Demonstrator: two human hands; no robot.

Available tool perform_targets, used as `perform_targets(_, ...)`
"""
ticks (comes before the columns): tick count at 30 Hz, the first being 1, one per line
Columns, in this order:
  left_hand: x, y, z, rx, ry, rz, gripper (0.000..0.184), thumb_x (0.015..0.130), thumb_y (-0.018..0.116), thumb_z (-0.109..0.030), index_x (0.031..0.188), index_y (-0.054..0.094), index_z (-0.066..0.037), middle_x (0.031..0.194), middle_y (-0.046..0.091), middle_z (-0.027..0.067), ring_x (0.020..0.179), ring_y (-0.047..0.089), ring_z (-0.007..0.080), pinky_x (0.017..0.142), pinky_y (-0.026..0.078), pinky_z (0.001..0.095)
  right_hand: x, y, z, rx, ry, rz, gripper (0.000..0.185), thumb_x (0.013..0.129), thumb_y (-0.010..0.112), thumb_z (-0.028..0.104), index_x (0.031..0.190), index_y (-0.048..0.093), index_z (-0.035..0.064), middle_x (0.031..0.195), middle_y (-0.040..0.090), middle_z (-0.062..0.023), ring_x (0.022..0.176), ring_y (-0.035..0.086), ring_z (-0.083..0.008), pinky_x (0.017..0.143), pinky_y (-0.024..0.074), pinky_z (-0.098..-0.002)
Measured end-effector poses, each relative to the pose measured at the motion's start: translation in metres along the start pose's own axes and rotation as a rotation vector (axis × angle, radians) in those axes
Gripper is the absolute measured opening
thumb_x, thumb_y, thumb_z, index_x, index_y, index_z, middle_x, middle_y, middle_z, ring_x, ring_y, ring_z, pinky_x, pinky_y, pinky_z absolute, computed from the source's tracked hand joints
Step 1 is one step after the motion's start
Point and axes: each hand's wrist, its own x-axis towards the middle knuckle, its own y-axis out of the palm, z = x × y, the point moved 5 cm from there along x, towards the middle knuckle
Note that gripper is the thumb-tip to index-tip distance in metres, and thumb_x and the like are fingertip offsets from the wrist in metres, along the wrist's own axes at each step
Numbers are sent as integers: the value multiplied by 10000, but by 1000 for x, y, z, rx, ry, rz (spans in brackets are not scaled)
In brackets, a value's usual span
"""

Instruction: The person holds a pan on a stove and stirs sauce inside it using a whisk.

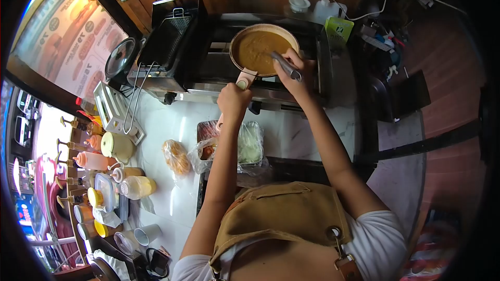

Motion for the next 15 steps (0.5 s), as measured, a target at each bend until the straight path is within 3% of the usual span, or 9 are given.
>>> perform_targets(4,0,-3,0,19,12,2,227,589,521,-168,670,596,30,707,589,225,708,579,372,660,458,419,-7,-15,-13,-15,193,-87,188,626,628,150,619,445,104,501,501,-21,462,523,-199,465,370,-322)
perform_targets(8,1,4,1,27,41,-23,231,594,518,-173,670,596,32,705,589,225,709,579,371,666,459,414,-9,-21,6,236,140,46,200,631,624,131,580,434,94,496,489,-25,471,517,-204,486,352,-319)
perform_targets(15,1,-1,-1,29,10,-3,238,590,516,-174,674,597,33,699,588,226,699,579,372,665,460,417,-9,-7,-11,1,137,-24,209,632,617,127,583,414,121,515,470,16,475,489,-180,530,318,-316)
